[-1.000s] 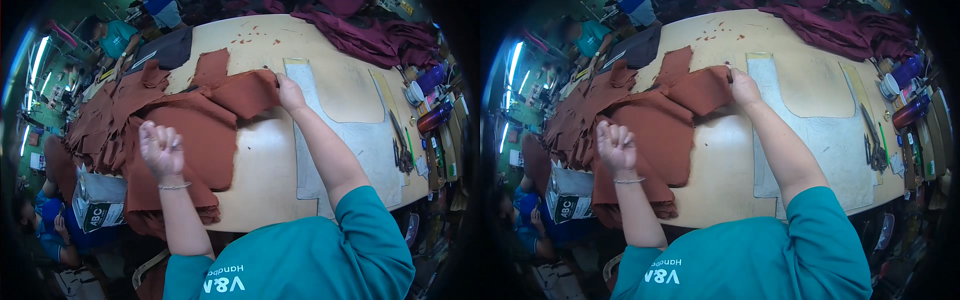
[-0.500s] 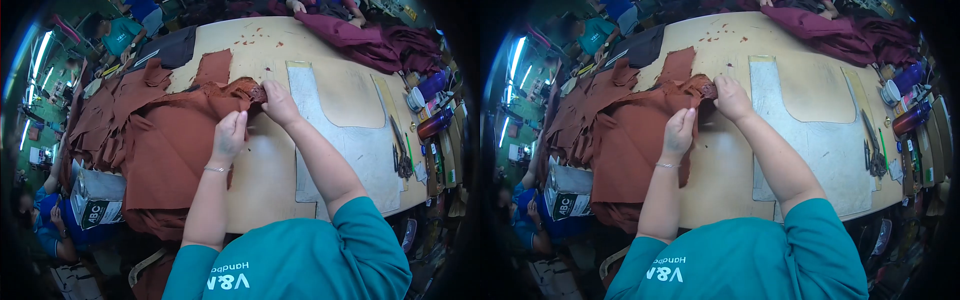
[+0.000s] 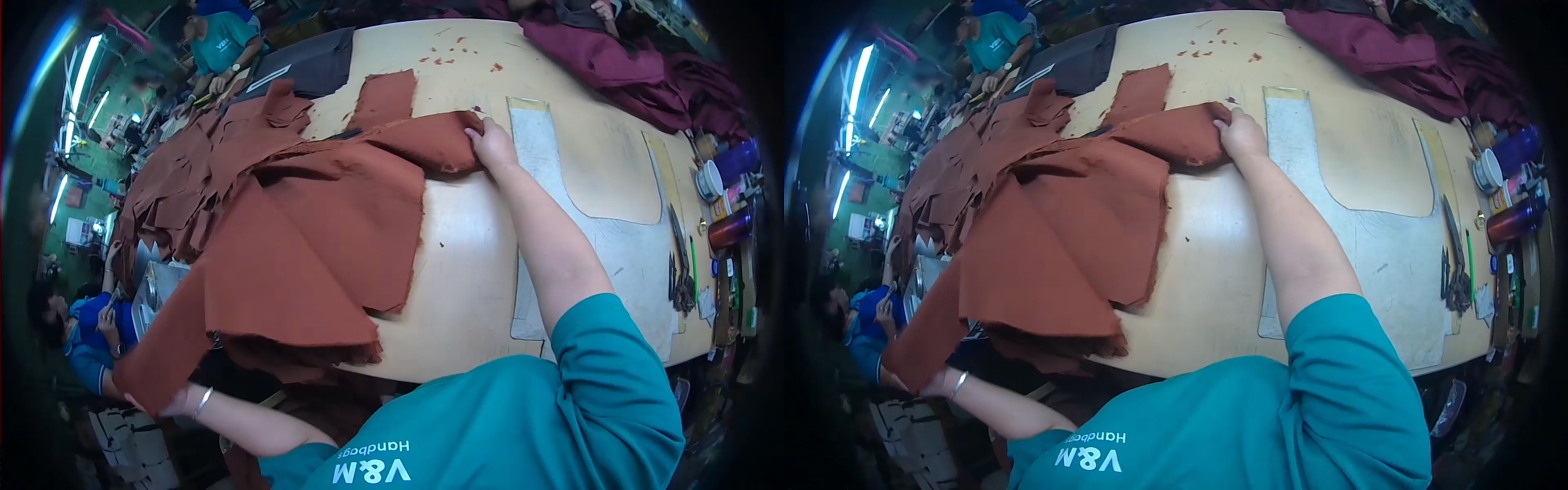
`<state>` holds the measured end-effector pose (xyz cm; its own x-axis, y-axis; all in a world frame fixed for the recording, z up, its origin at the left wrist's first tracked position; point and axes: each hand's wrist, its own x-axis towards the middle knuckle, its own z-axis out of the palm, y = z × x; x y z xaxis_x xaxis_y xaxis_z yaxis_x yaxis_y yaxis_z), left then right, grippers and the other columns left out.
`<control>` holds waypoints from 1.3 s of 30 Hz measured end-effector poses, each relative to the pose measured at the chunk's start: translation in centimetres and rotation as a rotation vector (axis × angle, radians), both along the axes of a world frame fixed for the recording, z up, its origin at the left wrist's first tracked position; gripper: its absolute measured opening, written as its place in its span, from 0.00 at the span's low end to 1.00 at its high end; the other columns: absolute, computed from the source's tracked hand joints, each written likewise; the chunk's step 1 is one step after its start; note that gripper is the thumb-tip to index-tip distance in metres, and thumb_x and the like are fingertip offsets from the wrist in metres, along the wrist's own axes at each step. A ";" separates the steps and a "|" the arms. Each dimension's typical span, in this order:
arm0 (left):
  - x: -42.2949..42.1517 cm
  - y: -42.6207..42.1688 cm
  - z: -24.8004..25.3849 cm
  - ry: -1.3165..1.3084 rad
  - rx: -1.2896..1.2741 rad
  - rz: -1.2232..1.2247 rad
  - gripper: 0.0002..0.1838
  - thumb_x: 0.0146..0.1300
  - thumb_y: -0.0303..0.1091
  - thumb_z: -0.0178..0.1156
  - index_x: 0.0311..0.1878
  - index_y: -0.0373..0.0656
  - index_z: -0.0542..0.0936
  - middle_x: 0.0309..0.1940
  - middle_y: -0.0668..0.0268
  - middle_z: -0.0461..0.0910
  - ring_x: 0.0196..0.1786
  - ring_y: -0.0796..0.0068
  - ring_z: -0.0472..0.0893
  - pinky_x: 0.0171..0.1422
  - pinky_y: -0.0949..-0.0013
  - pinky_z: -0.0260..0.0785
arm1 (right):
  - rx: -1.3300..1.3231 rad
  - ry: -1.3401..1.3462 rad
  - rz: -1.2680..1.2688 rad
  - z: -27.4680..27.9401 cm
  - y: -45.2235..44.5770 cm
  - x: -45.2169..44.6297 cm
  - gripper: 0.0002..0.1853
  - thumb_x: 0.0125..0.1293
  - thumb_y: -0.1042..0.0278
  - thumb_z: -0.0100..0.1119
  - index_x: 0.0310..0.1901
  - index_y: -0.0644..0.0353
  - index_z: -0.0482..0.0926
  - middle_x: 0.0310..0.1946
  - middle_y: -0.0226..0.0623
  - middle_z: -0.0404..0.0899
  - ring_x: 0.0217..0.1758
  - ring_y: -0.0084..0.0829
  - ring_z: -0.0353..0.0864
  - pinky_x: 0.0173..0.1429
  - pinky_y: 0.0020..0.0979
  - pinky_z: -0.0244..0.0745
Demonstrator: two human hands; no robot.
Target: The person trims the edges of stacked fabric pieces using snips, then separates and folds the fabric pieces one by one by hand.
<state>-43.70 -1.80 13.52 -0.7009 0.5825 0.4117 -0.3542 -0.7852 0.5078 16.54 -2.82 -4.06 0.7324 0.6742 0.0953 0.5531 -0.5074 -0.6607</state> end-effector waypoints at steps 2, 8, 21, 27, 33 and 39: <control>-0.2 -2.4 -0.4 0.065 -0.084 0.191 0.25 0.59 0.43 0.50 0.54 0.34 0.68 0.58 0.53 0.66 0.61 0.58 0.65 0.67 0.55 0.51 | -0.001 -0.020 0.001 -0.5 0.2 0.3 0.20 0.59 0.54 0.54 0.43 0.64 0.71 0.40 0.54 0.75 0.46 0.50 0.74 0.50 0.41 0.67; -6.7 -9.0 -7.0 0.258 -0.539 -0.028 0.20 0.59 0.39 0.54 0.50 0.36 0.71 0.51 0.54 0.72 0.53 0.64 0.72 0.58 0.62 0.62 | -0.015 -0.012 0.002 -0.3 0.0 0.3 0.21 0.59 0.52 0.53 0.43 0.63 0.71 0.39 0.53 0.76 0.45 0.49 0.74 0.49 0.41 0.68; 31.9 -6.3 -12.7 1.004 -0.330 -0.973 0.24 0.56 0.32 0.61 0.53 0.30 0.68 0.49 0.54 0.71 0.50 0.69 0.75 0.49 0.69 0.69 | 0.216 0.375 0.386 6.2 -6.2 -10.2 0.27 0.56 0.45 0.57 0.40 0.66 0.69 0.34 0.43 0.74 0.37 0.30 0.73 0.42 0.30 0.70; 36.6 -5.9 -15.7 1.294 -0.196 -0.543 0.21 0.50 0.30 0.64 0.47 0.34 0.72 0.38 0.54 0.75 0.40 0.63 0.78 0.42 0.66 0.70 | 0.329 1.058 0.447 4.2 -7.9 -11.8 0.30 0.61 0.32 0.38 0.48 0.53 0.66 0.43 0.29 0.65 0.50 0.25 0.62 0.51 0.32 0.62; 36.0 -5.4 -15.8 1.159 -0.173 -0.567 0.17 0.56 0.24 0.58 0.49 0.32 0.72 0.39 0.58 0.74 0.40 0.75 0.78 0.40 0.73 0.73 | 0.429 1.120 0.461 6.1 -7.9 -12.1 0.33 0.59 0.29 0.36 0.51 0.51 0.66 0.49 0.29 0.64 0.55 0.26 0.61 0.55 0.37 0.61; 36.5 -4.6 -15.9 1.115 -0.211 -0.629 0.20 0.52 0.29 0.62 0.48 0.32 0.74 0.39 0.56 0.74 0.38 0.62 0.77 0.43 0.68 0.71 | 0.554 1.152 0.483 4.0 -7.5 -11.7 0.37 0.58 0.28 0.37 0.56 0.54 0.63 0.53 0.34 0.64 0.61 0.27 0.58 0.59 0.37 0.58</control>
